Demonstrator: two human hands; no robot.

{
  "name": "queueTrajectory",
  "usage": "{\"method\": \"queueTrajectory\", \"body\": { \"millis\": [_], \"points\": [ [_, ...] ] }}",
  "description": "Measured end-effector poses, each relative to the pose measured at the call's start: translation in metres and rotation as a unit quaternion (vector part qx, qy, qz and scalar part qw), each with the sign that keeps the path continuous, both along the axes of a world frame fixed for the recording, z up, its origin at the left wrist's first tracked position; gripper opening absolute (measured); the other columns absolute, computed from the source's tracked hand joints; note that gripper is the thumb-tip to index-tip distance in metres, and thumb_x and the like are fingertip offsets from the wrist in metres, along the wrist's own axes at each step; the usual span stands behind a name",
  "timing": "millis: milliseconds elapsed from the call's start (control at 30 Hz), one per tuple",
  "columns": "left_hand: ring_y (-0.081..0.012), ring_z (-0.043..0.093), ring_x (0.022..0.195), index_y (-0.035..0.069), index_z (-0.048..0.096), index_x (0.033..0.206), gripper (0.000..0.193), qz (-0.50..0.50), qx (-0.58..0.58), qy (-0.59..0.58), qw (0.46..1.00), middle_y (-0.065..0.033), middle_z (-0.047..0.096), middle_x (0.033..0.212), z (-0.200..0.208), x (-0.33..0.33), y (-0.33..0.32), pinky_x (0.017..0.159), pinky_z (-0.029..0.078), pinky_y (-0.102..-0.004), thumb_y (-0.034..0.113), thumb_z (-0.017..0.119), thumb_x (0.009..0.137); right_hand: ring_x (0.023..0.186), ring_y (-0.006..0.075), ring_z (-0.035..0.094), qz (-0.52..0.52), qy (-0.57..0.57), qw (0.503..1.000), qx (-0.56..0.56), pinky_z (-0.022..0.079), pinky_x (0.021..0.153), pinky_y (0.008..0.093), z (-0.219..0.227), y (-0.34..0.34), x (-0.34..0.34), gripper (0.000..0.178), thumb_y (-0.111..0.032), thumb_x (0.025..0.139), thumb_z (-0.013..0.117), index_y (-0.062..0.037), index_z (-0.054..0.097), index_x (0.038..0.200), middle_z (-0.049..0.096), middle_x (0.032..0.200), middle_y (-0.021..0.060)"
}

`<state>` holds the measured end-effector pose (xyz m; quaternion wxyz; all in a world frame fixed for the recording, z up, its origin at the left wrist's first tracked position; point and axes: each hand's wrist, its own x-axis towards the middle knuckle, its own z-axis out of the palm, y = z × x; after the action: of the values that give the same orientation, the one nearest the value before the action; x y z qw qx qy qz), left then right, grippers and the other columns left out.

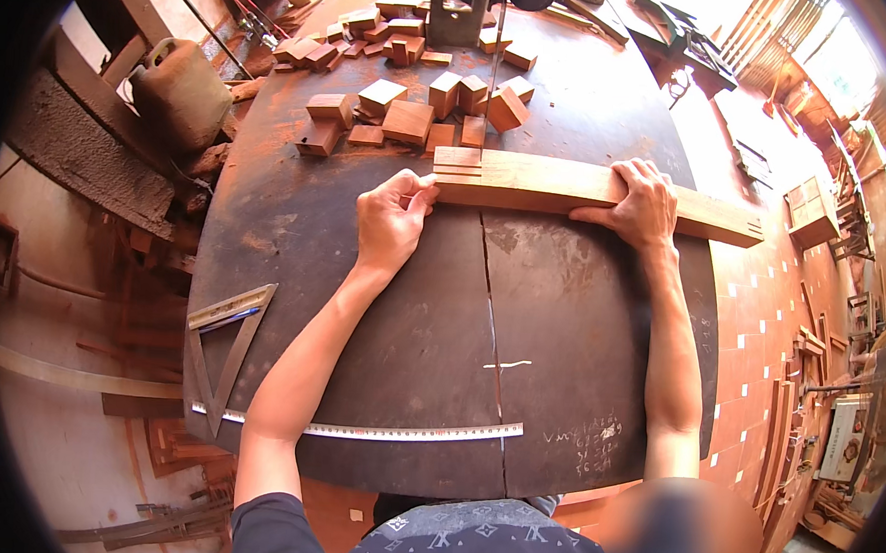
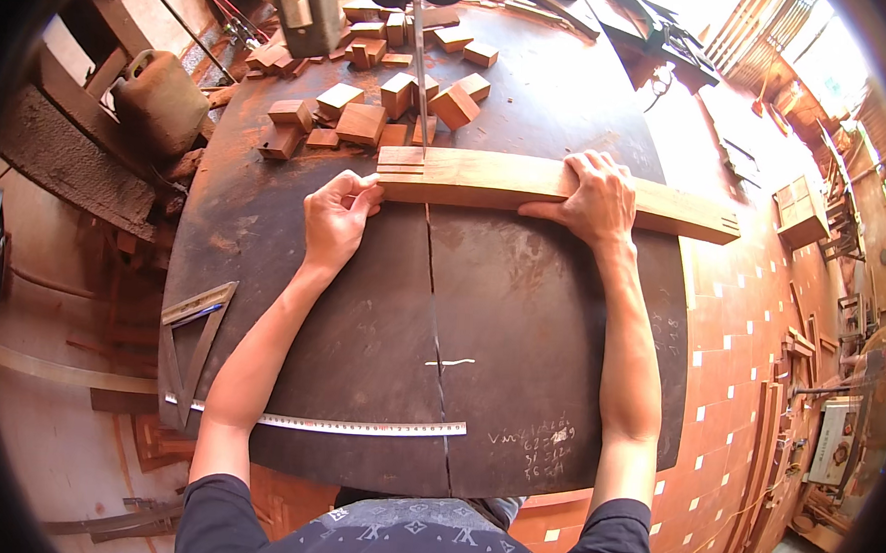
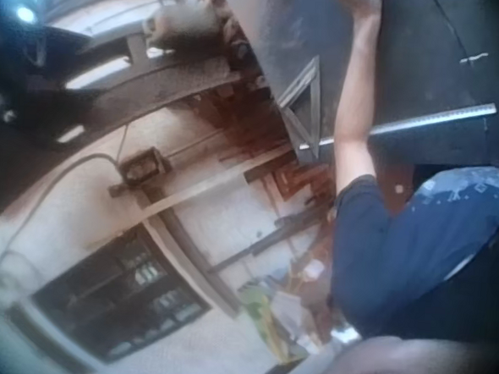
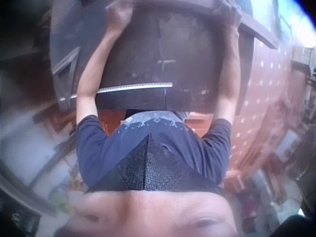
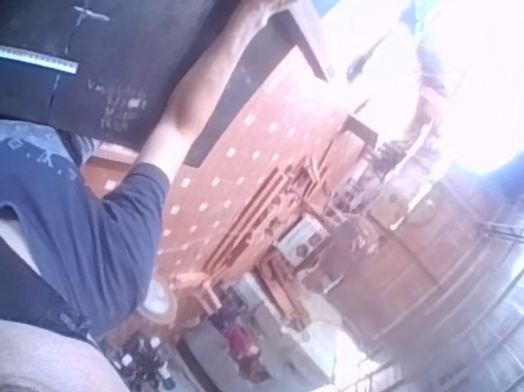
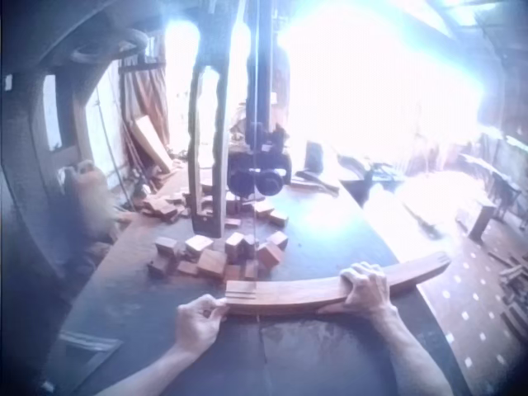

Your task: The person measures and marks a wooden plank using a ruler and set square, then cuts it with a band saw. The person repeats the process to cut multiple small pieces from the plank.

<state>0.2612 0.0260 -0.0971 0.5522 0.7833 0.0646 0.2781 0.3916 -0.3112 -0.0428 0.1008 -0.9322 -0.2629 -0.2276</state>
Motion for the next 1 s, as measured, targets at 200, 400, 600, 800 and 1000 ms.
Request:
{"method": "queueTrajectory", "body": {
  "millis": [200,400,600,800,1000],
  "points": [
    [-0.01,0.072,0.066,0.002,0.074,0.094,0.01,0.016,0.026,0.017,0.999,-0.0067,0.076,0.072,0.006,0.005,-0.001,0.06,0.053,-0.0301,0.008,0.079,0.101,0.11,0.0294,0.072,-0.013,0.01,1.0,0.004,0.054,0.102,0.0444,0.001,-0.001,0.003,0.094,-0.083,0.053,0.092,-0.0063,0.081,0.105,0.077,0.11,0.0098],
    [-0.0172,0.075,0.068,0.002,0.072,0.091,0.013,0.01,0.11,0.004,0.994,-0.0128,0.076,0.075,0.015,-0.031,-0.004,0.062,0.056,-0.0353,0.008,0.079,0.099,0.11,0.0327,0.072,0.015,-0.005,1.0,-0.008,0.055,0.101,0.0472,0.002,-0.006,-0.014,0.089,-0.074,0.052,0.096,-0.0074,0.077,0.109,0.075,0.11,0.0088],
    [-0.0344,0.076,0.073,0.004,0.074,0.093,0.011,-0.009,0.158,0.013,0.987,-0.0194,0.074,0.081,0.04,-0.134,-0.009,0.064,0.055,-0.0413,0.012,0.081,0.095,0.106,0.0365,0.068,0.057,-0.001,0.998,0.005,0.053,0.094,0.0503,-0.008,-0.025,-0.1,0.094,-0.073,0.048,0.094,-0.0049,0.072,0.109,0.071,0.104,0.0111],
    [-0.0247,0.08,0.083,0.006,0.085,0.106,0.02,0.118,0.221,0.085,0.964,-0.0147,0.083,0.098,0.083,-0.243,0.061,0.073,0.062,-0.034,0.016,0.09,0.089,0.118,0.0363,0.065,0.063,0.056,0.996,0.0,0.05,0.105,0.0508,0.011,-0.009,-0.174,0.09,-0.067,0.057,0.097,-0.005,0.073,0.117,0.071,0.117,0.0124],
    [-0.0365,0.076,0.098,0.008,0.08,0.117,0.038,0.347,0.345,0.33,0.807,-0.0138,0.079,0.107,0.072,-0.326,0.163,0.086,0.059,-0.0475,0.033,0.087,0.091,0.105,0.0335,0.07,0.35,0.052,0.928,0.116,0.054,0.097,0.051,0.07,0.139,-0.242,0.039,-0.036,0.084,0.092,-0.0067,0.075,0.103,0.071,0.107,0.0115]
  ]
}}
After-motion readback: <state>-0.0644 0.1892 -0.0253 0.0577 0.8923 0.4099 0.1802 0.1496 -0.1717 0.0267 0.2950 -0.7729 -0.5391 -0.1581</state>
